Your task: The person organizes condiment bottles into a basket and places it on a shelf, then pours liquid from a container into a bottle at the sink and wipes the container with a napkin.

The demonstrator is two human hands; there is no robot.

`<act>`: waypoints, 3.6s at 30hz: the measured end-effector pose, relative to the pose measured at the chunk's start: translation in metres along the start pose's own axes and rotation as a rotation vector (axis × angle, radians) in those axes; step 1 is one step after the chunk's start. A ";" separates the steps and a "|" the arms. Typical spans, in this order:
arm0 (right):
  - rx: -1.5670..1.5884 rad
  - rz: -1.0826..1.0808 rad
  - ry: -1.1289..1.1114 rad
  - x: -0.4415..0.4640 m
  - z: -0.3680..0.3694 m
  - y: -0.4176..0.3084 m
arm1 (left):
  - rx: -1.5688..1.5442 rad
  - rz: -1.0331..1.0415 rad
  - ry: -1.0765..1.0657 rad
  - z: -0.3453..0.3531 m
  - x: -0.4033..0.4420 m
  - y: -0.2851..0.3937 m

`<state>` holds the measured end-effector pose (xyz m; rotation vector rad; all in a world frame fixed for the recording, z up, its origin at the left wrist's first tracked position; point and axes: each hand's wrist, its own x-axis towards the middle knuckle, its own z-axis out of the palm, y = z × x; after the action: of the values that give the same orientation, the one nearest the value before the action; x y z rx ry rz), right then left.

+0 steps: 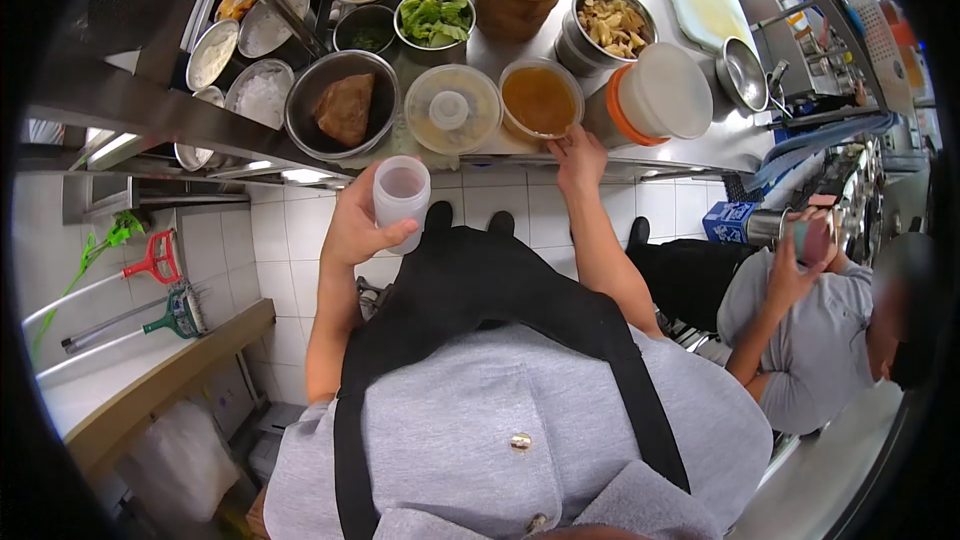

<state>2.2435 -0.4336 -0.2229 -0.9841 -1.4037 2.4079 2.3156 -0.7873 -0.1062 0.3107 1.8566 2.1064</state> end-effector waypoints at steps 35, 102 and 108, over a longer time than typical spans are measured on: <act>-0.704 0.372 -0.911 -0.190 0.158 0.024 | 0.088 0.228 1.165 -0.122 -0.229 -0.024; -0.835 -0.104 -0.596 -0.515 0.841 0.605 | -0.100 -0.018 0.306 -1.045 -0.351 0.006; -0.898 -0.272 -0.563 -0.502 0.848 0.616 | -0.080 -0.013 0.316 -1.043 -0.349 0.004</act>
<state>2.1968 -1.5947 -0.2248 -0.1478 -2.7165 1.8854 2.2586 -1.8793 -0.2265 -0.0576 1.9240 2.3227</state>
